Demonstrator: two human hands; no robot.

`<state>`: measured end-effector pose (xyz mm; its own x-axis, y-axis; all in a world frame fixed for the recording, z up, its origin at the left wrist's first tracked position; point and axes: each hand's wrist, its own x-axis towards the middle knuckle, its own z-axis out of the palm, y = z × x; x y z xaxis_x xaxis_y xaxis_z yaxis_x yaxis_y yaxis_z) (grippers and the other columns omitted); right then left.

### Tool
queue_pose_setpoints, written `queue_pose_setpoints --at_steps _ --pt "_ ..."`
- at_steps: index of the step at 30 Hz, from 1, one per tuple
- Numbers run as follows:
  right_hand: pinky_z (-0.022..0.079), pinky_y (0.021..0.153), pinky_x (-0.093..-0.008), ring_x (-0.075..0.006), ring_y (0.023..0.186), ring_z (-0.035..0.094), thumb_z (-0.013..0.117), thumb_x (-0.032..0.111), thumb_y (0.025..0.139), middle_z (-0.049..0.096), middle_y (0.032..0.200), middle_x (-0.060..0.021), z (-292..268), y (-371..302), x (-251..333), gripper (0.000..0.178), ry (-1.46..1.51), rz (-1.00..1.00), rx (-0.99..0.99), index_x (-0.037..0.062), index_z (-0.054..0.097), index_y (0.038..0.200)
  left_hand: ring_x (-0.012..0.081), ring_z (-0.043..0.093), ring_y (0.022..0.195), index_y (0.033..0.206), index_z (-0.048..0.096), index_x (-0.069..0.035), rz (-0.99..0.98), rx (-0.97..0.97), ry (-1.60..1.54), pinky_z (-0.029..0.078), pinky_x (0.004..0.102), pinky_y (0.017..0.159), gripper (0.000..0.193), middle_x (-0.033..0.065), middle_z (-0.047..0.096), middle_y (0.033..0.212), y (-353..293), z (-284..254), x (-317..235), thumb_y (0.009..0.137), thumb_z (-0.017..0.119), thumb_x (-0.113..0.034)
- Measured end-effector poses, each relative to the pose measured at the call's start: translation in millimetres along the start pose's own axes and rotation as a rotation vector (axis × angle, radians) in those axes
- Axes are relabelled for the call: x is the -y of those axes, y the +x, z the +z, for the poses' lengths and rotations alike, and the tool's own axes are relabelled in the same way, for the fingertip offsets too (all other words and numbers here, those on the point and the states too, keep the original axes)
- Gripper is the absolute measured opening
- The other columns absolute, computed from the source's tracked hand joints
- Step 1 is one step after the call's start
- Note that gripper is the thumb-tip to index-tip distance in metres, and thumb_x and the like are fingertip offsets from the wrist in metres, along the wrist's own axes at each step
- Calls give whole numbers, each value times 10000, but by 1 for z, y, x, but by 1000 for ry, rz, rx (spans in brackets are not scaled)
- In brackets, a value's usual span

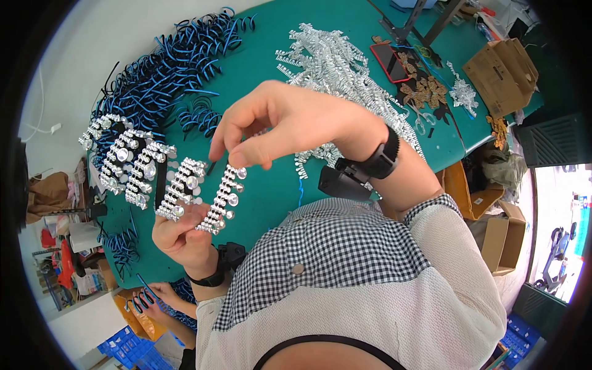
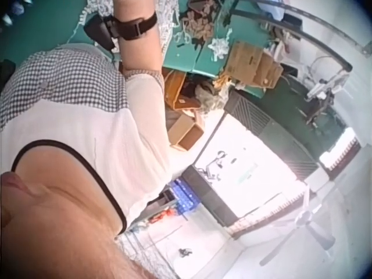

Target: The recorder is assembling decorative rhinestone strips onto a black strap component for footwear manufacturing.

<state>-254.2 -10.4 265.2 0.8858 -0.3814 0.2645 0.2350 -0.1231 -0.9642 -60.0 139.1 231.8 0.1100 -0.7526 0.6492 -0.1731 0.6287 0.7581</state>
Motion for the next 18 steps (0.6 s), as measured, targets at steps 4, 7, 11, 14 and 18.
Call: queue_pose_setpoints --at_steps 4,7,11,14,18 --pt "453 560 -214 -96 630 579 642 149 785 646 820 -61 13 1 1 152 205 220 41 -1 617 782 239 642 684 791 639 30 -40 -35 -257 530 295 541 151 164 590 935 -7 1 17 750 717 -92" --pt "431 514 -220 -76 623 568 648 152 779 628 747 -39 16 1 -5 154 81 114 -11 5 601 774 188 620 629 940 617 35 -91 -49 -115 470 219 478 130 171 590 918 -7 -8 21 818 577 16" --pt "427 508 -290 -162 580 572 634 161 759 594 664 -79 16 4 -5 162 -513 -11 -282 5 591 760 145 648 738 1161 543 46 -380 -43 321 426 167 442 310 188 583 1112 -7 5 19 854 510 20" --pt "433 521 -330 -238 578 571 627 166 745 586 660 -113 21 8 -2 166 -676 -2 -332 6 586 756 163 654 750 1157 541 54 -164 -55 580 457 182 458 309 203 572 1136 -11 14 23 851 518 16" --pt "448 542 -355 -276 611 584 628 165 733 591 671 -123 22 8 -1 165 -726 19 -384 7 581 745 178 659 711 1118 558 67 -131 -148 677 512 207 519 282 221 570 1134 -19 19 15 840 536 23"
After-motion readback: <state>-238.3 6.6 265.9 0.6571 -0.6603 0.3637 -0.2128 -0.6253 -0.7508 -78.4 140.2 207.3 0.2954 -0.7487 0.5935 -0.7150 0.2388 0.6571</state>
